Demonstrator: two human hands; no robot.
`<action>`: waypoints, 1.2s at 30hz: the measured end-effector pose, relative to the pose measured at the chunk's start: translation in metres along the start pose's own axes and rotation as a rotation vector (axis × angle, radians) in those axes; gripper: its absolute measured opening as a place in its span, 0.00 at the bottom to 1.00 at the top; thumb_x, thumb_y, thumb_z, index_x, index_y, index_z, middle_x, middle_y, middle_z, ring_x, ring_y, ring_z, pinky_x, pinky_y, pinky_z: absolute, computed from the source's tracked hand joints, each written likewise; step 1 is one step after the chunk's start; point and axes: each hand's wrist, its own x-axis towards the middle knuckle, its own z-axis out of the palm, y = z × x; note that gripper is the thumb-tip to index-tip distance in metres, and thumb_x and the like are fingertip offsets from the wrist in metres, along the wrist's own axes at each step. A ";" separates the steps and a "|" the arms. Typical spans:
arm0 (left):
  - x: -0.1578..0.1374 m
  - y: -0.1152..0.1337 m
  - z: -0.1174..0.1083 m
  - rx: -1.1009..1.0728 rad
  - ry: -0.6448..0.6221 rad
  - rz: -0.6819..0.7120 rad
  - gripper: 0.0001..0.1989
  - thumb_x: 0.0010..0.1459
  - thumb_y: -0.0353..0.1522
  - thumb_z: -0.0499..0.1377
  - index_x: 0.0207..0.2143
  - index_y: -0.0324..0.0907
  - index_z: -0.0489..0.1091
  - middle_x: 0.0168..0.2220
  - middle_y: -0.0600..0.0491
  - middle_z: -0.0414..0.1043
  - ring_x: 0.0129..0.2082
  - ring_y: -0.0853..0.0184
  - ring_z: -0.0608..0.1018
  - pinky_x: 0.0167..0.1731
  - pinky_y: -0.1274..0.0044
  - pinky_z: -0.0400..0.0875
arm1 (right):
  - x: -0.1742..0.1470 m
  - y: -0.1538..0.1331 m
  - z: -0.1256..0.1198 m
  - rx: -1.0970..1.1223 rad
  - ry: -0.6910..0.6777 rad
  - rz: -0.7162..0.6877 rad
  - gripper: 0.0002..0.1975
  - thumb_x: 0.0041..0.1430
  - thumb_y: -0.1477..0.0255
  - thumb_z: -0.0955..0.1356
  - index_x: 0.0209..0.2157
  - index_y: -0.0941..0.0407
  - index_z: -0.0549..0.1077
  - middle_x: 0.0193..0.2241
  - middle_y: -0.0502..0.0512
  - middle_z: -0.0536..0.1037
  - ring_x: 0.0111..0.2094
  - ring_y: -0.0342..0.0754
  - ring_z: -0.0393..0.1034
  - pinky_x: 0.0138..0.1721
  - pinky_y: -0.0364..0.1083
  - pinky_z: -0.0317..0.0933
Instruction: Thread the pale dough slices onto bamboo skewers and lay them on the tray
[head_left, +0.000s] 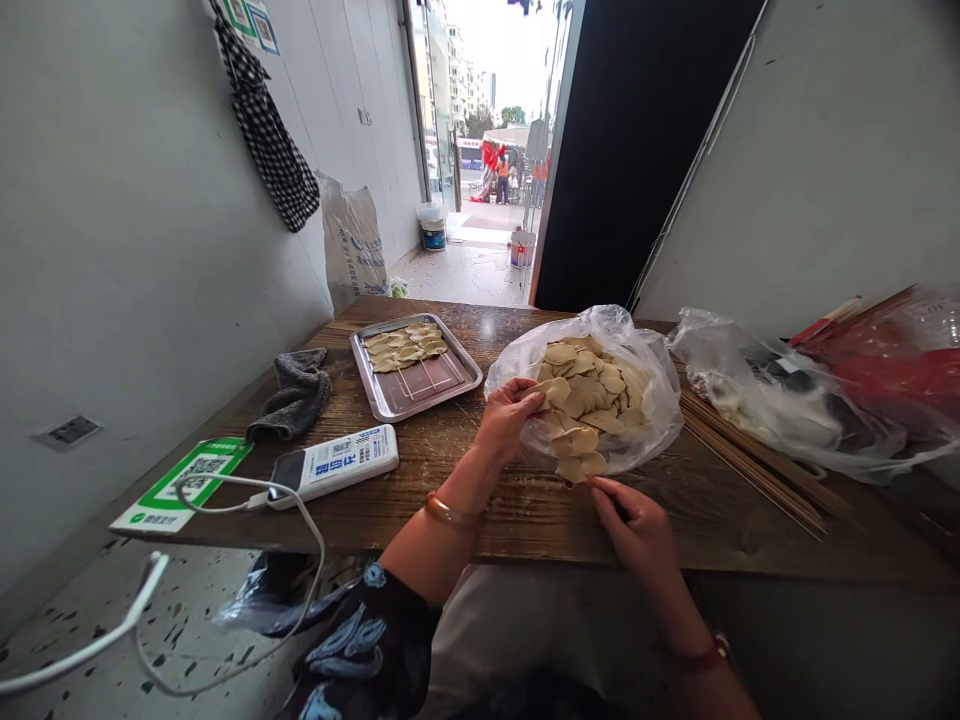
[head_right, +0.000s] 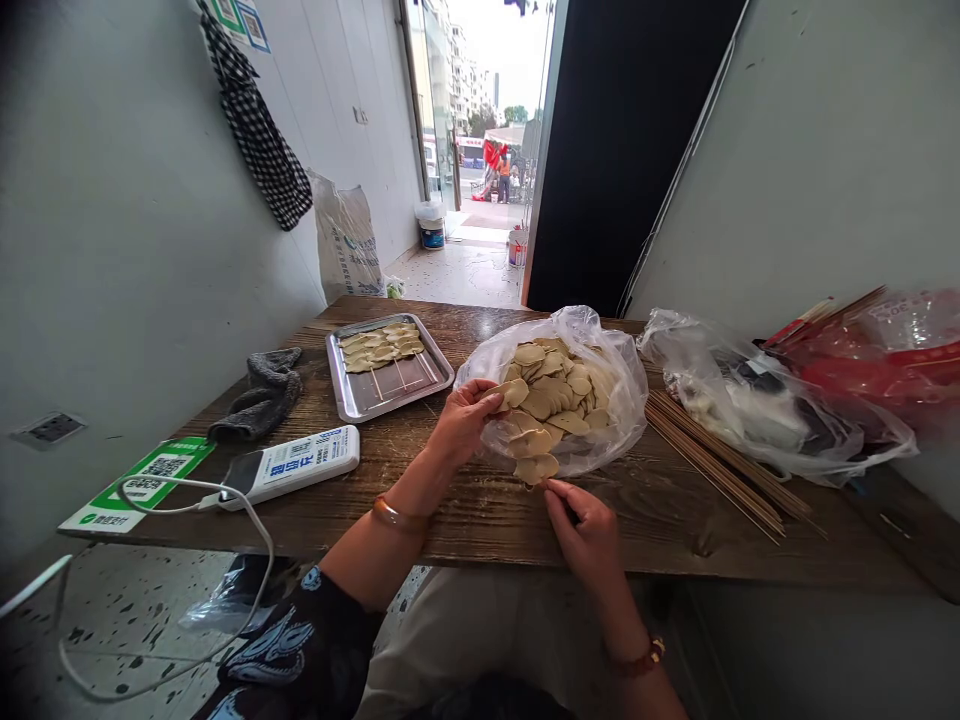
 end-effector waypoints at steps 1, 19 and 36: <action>0.000 -0.001 0.000 0.005 -0.003 0.000 0.21 0.33 0.36 0.72 0.29 0.37 0.69 0.26 0.56 0.72 0.25 0.73 0.73 0.27 0.79 0.70 | 0.000 -0.001 0.000 0.000 0.001 0.002 0.14 0.60 0.63 0.65 0.39 0.53 0.80 0.38 0.57 0.82 0.40 0.56 0.77 0.43 0.53 0.71; 0.001 -0.010 0.000 0.133 -0.031 0.053 0.17 0.39 0.36 0.70 0.30 0.37 0.71 0.24 0.56 0.70 0.23 0.75 0.70 0.27 0.80 0.68 | 0.001 -0.004 0.000 0.029 0.009 0.018 0.14 0.60 0.64 0.65 0.38 0.53 0.80 0.38 0.56 0.82 0.40 0.55 0.77 0.42 0.52 0.71; 0.005 -0.014 -0.004 0.427 -0.052 0.180 0.12 0.46 0.36 0.65 0.30 0.38 0.69 0.24 0.57 0.68 0.24 0.74 0.69 0.27 0.81 0.65 | 0.003 -0.004 -0.001 0.086 -0.031 0.081 0.14 0.60 0.64 0.65 0.37 0.56 0.80 0.35 0.56 0.82 0.34 0.52 0.76 0.37 0.47 0.68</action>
